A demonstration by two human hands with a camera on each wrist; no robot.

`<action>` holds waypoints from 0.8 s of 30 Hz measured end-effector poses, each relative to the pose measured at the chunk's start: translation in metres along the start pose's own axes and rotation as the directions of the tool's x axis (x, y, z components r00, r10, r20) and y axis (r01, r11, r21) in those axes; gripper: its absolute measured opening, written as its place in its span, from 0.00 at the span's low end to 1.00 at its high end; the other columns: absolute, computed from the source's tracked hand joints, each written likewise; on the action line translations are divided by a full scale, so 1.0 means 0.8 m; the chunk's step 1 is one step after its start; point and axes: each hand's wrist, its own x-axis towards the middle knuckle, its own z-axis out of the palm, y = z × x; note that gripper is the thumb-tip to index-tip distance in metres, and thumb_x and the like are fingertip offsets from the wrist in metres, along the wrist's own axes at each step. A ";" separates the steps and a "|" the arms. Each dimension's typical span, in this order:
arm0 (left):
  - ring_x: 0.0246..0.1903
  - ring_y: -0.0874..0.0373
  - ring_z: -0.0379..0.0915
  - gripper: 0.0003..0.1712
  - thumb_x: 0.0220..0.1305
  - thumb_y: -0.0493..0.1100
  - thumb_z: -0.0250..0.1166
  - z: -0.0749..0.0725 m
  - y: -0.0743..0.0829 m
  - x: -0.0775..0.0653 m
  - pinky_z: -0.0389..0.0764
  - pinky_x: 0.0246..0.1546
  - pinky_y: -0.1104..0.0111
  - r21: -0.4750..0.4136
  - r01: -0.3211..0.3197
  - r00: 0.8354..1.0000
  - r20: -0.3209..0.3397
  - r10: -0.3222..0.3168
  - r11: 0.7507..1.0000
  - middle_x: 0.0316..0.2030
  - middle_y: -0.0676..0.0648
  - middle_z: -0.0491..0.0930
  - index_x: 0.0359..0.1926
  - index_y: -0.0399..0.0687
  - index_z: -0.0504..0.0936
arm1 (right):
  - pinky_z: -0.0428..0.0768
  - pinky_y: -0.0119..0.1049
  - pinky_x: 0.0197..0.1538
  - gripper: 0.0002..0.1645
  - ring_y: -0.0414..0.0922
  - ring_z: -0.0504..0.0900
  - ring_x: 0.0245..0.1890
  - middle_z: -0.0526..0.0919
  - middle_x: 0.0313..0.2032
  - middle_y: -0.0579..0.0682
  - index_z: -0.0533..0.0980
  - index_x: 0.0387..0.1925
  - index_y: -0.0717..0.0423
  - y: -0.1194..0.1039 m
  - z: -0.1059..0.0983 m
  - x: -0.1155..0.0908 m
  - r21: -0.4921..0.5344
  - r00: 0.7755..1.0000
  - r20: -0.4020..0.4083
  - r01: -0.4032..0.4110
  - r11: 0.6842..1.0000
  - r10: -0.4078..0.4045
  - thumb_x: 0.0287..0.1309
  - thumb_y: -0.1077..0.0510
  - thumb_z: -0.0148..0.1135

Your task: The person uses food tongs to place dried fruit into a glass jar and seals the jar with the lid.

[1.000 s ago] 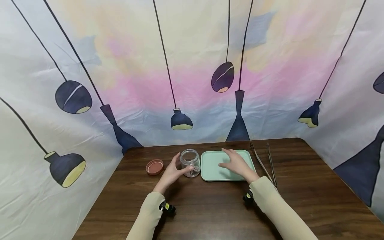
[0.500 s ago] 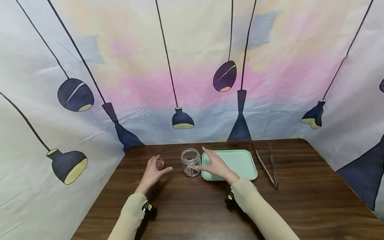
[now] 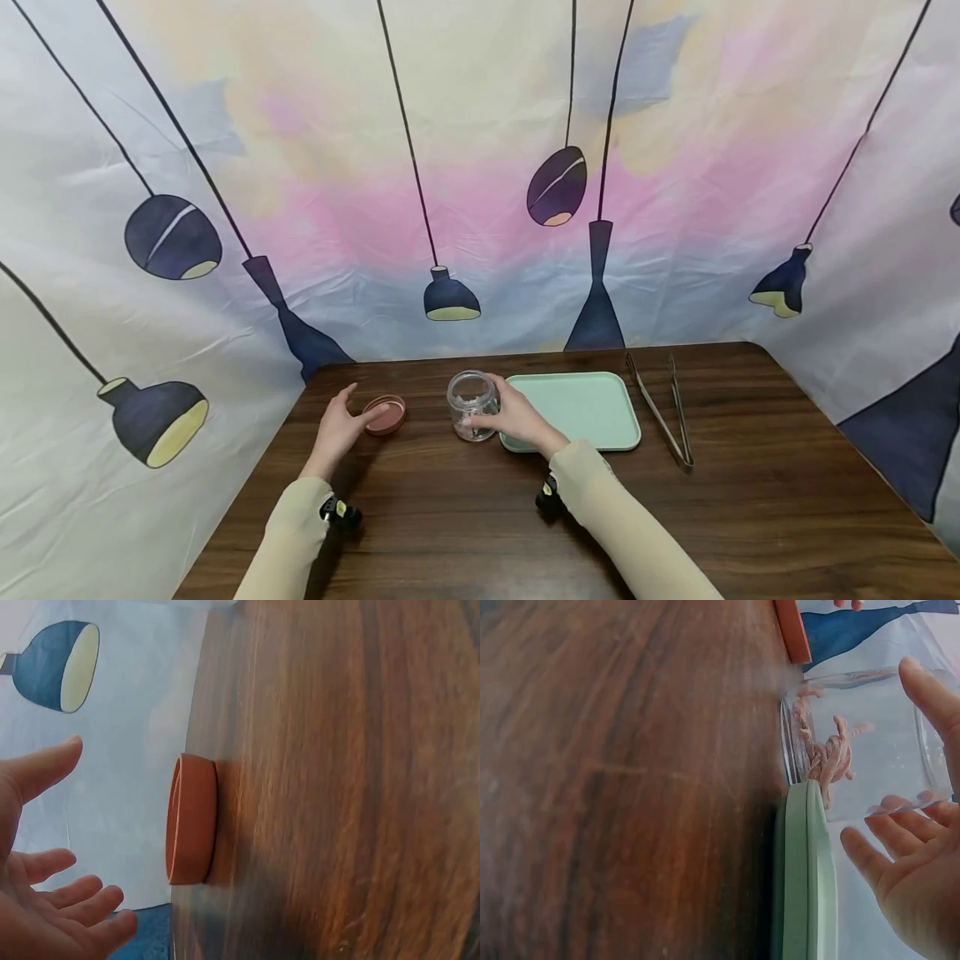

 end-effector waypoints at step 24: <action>0.70 0.25 0.47 0.65 0.57 0.53 0.76 0.023 -0.024 0.019 0.59 0.66 0.38 0.105 -0.014 0.984 0.176 -0.005 0.994 0.71 0.20 0.50 0.76 0.25 0.43 | 0.68 0.58 0.65 0.57 0.59 0.64 0.71 0.60 0.72 0.63 0.45 0.79 0.59 0.003 0.004 -0.005 0.099 0.999 0.022 0.035 0.995 -0.037 0.63 0.50 0.71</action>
